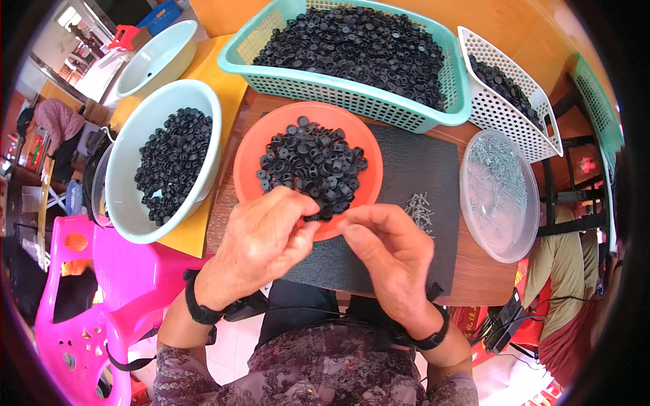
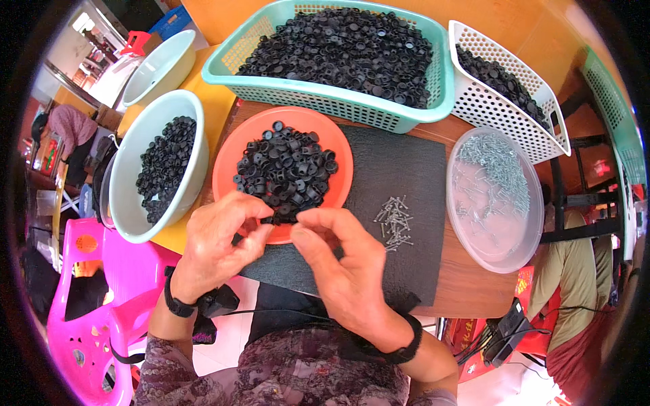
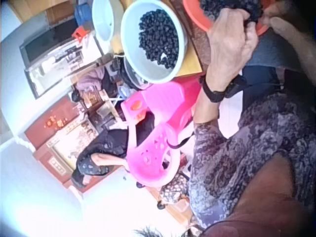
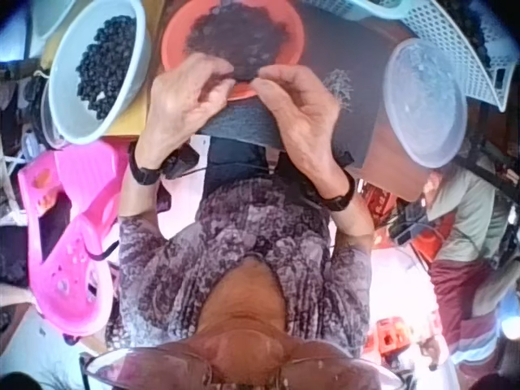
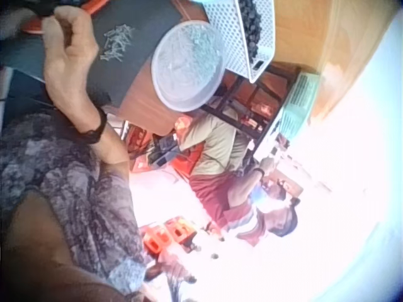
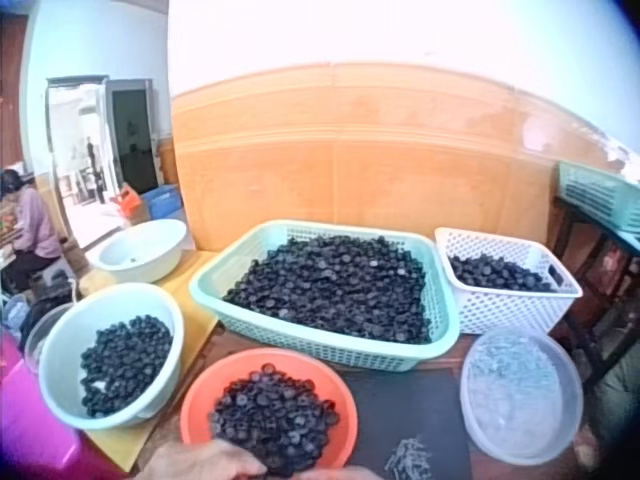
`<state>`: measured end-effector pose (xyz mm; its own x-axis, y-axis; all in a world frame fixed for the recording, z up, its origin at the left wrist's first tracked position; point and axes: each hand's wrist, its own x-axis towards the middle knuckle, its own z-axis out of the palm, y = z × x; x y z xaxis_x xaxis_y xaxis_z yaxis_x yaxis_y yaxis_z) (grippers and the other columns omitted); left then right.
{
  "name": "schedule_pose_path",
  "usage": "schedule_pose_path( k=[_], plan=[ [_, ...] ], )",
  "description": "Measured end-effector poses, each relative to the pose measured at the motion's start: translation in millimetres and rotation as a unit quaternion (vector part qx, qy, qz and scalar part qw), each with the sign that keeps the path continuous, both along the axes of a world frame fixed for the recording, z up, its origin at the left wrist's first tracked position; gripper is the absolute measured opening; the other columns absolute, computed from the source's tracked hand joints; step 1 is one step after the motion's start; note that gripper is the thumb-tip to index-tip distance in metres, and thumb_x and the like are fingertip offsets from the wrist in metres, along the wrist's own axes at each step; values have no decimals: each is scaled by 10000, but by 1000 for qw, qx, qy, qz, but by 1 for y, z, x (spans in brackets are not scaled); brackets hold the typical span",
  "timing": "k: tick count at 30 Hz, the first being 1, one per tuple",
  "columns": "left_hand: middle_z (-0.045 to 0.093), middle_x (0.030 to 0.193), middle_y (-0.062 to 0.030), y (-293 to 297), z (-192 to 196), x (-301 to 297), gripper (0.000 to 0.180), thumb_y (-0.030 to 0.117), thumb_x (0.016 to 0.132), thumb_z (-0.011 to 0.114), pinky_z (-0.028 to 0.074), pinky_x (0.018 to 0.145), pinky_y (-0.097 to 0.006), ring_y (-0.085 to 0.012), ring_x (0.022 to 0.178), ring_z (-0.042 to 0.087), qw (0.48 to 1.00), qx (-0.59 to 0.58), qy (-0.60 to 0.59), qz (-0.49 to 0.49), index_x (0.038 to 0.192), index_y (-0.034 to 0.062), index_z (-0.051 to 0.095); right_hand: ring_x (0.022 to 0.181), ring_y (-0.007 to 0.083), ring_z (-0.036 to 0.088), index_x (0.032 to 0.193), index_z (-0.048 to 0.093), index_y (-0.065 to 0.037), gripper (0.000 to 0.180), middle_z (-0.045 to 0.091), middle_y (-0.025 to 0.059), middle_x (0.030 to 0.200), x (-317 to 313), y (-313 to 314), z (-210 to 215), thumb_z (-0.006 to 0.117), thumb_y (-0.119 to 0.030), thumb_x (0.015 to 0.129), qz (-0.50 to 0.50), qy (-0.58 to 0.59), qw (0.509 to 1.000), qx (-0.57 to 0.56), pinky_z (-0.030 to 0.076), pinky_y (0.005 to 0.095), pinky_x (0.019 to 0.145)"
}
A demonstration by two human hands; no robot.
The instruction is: The person picks up a black plastic component and a screw, inserts the screw into the component, and then places the assembled piece onto the table, repeating the process.
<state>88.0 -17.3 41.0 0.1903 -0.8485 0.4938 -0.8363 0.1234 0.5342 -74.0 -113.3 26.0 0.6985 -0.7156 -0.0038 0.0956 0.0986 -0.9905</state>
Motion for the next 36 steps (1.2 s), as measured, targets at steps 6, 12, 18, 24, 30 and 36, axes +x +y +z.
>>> schedule_pose_path(
  k=[6,12,18,24,30,36],
  plan=[
    [620,802,-94,-7,5,-24,396,-87,685,708,492,547,-339,-245,628,618,998,-49,-5,-25,1057,-16,590,777,59,600,1027,646,23,155,675,32,877,4,-6,-5,655,-83,914,41,-21,992,117,486,218,679],
    [630,834,-95,-5,1,-29,433,-37,711,747,496,582,-310,-205,653,630,996,-4,77,-39,1119,-8,606,745,55,599,1025,655,6,153,677,22,868,-3,-9,-8,667,-93,909,40,-38,982,181,468,204,630],
    [643,1024,-94,0,-16,-39,282,26,812,741,493,723,-260,-125,836,609,908,-3,418,-27,1082,-19,675,758,57,596,1020,641,17,152,669,22,866,-12,-3,-5,662,-91,915,-18,-46,987,150,476,199,655],
    [623,1048,-89,-2,-37,-60,240,32,814,746,473,794,-253,-132,900,585,883,-65,465,-15,1045,-9,696,747,104,616,1033,616,35,148,667,65,888,-18,8,-7,644,-45,912,-64,-71,979,182,498,233,671],
    [628,1004,-97,-3,-38,-74,201,30,804,746,480,771,-284,-165,878,597,894,-81,440,25,985,-16,671,729,84,581,1036,601,18,138,650,44,893,-22,21,-9,637,-50,922,-90,-94,970,207,476,214,659],
    [625,905,-92,2,-34,-85,214,103,821,752,485,692,-286,-173,784,603,941,-72,328,39,961,-14,643,766,53,563,1018,596,16,121,636,19,880,-39,22,-7,637,-58,931,-58,-61,976,203,462,199,670]
  ],
)
